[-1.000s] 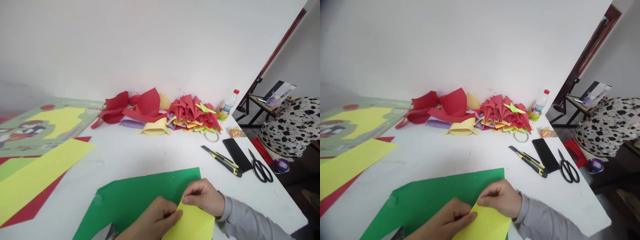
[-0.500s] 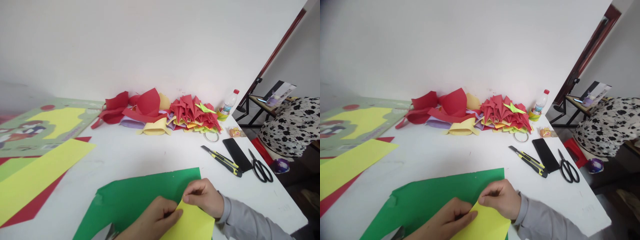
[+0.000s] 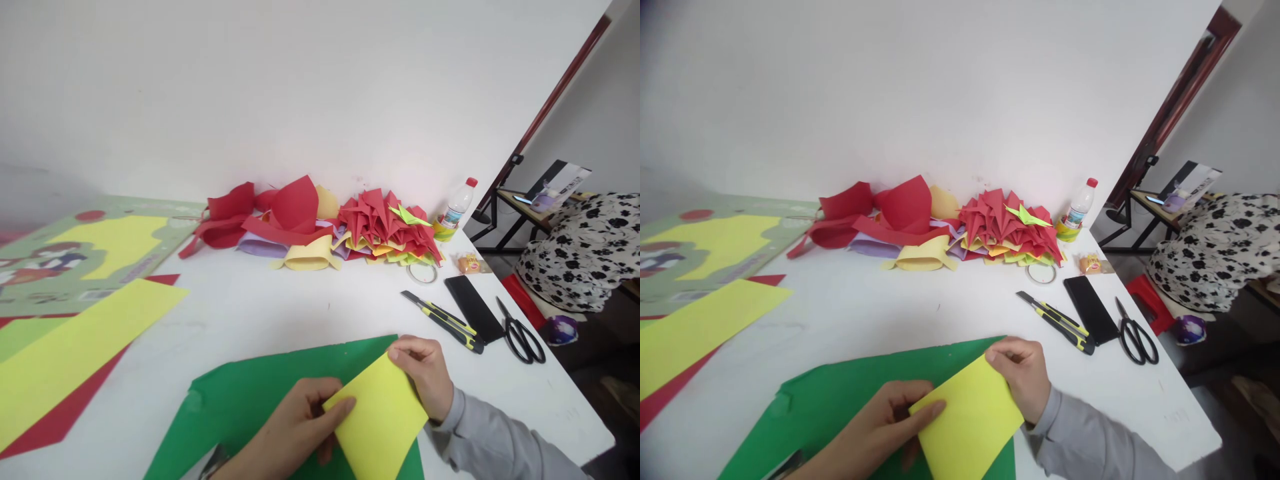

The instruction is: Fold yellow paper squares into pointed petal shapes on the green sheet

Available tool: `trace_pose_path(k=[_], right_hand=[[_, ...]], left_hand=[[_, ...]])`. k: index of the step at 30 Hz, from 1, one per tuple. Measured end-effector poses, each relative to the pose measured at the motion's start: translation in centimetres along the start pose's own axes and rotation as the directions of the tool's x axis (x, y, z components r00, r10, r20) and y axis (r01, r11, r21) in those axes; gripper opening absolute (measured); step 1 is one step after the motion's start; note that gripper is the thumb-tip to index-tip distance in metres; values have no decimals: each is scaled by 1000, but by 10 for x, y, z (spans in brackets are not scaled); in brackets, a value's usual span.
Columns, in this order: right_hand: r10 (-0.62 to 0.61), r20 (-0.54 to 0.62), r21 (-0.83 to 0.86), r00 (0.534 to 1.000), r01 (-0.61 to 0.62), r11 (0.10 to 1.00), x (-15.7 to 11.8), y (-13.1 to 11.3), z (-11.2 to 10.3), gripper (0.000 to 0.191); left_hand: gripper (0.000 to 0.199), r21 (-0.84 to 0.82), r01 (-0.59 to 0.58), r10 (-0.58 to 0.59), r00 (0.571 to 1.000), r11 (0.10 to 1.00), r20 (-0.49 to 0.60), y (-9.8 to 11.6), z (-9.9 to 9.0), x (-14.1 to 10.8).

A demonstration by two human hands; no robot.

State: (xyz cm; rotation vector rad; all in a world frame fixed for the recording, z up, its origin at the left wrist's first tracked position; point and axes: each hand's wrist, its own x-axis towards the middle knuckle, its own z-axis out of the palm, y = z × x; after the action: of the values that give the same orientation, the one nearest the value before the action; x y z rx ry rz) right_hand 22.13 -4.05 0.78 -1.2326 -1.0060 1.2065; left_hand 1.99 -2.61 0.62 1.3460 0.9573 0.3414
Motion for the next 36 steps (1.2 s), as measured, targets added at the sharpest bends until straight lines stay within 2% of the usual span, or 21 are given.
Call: trace_pose_path(k=[7, 15, 22, 27, 29, 34, 36], right_hand=[[-155, -16, -98, 988, 153, 983, -2, 0, -1, 19], [-168, -34, -99, 985, 164, 981, -2, 0, 0, 18], [-94, -48, -75, 994, 90, 993, -3, -3, -1, 21], [-111, -39, -73, 993, 108, 992, -2, -5, 0, 21], [-107, -33, -64, 994, 105, 992, -2, -6, 0, 22], [-67, -16, -33, 998, 66, 997, -2, -4, 1, 22], [-81, -25, -41, 996, 80, 996, -2, -3, 1, 22]], left_hand=[[53, 33, 12, -5, 976, 999, -219, 1, -1, 1], [48, -49, -16, -2, 940, 999, -340, 5, 0, -3], [53, -66, -69, 44, 945, 995, -326, 9, -1, -4], [57, -47, -40, 22, 944, 998, -330, 10, -1, -3], [57, -67, -26, 6, 958, 997, -288, 9, 0, -3], [58, -80, 46, -54, 995, 996, -89, 4, 7, -3], [60, -70, 59, -63, 996, 996, -66, 2, 8, -4]])
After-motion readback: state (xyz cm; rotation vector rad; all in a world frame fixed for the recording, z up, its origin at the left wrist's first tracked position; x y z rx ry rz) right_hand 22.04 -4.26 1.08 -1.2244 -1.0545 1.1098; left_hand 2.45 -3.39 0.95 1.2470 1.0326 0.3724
